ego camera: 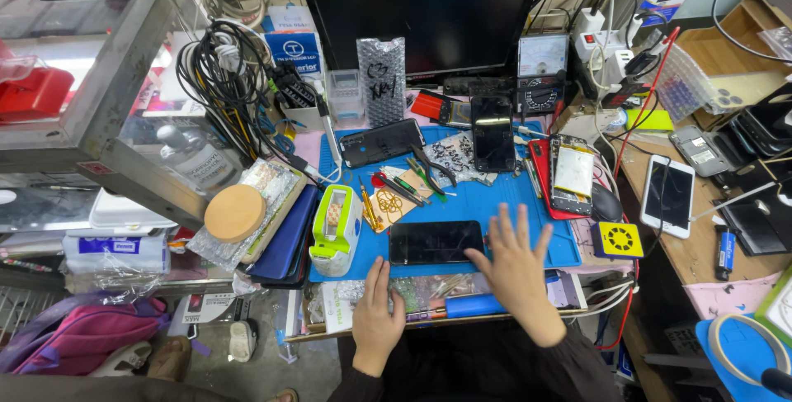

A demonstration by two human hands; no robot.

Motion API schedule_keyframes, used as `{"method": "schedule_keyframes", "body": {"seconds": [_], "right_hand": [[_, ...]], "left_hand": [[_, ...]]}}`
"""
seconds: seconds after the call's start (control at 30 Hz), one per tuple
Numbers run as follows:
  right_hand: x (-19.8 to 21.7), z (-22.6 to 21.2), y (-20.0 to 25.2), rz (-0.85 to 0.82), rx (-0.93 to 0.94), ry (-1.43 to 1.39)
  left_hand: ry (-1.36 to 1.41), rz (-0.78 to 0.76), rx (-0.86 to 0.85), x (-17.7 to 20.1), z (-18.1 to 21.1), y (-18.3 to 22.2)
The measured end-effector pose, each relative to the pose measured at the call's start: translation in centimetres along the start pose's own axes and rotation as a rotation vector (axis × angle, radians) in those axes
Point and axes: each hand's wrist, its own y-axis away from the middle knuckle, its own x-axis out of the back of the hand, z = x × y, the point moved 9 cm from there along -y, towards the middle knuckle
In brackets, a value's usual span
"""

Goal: The person taps and swipes on a mobile phone screen connected to a power source on a workbench to test its functionality.

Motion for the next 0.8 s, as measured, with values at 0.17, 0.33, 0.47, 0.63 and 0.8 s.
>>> {"method": "schedule_keyframes", "body": {"seconds": [0.17,0.33,0.47,0.63,0.8], "right_hand": [[1.9,2.5,1.7,0.078,-0.013,-0.185],[1.9,4.5,0.9,0.002,-0.044,-0.262],[5.0,10.0,-0.4,0.275,-0.155,-0.369],[5.4,15.7,-3.3,0.403,-0.219,-0.177],[1.4,19.2,-6.5,0.241,-0.376,-0.086]], "left_hand": [[0.004,0.084,-0.069,0.6,0.7,0.0],[0.001,0.072,-0.046,0.6,0.6,0.0],[-0.008,0.053,-0.023,0.5,0.4,0.1],[-0.008,0.079,-0.032,0.8,0.7,0.1],[-0.009,0.066,-0.008,0.7,0.5,0.0]]}}
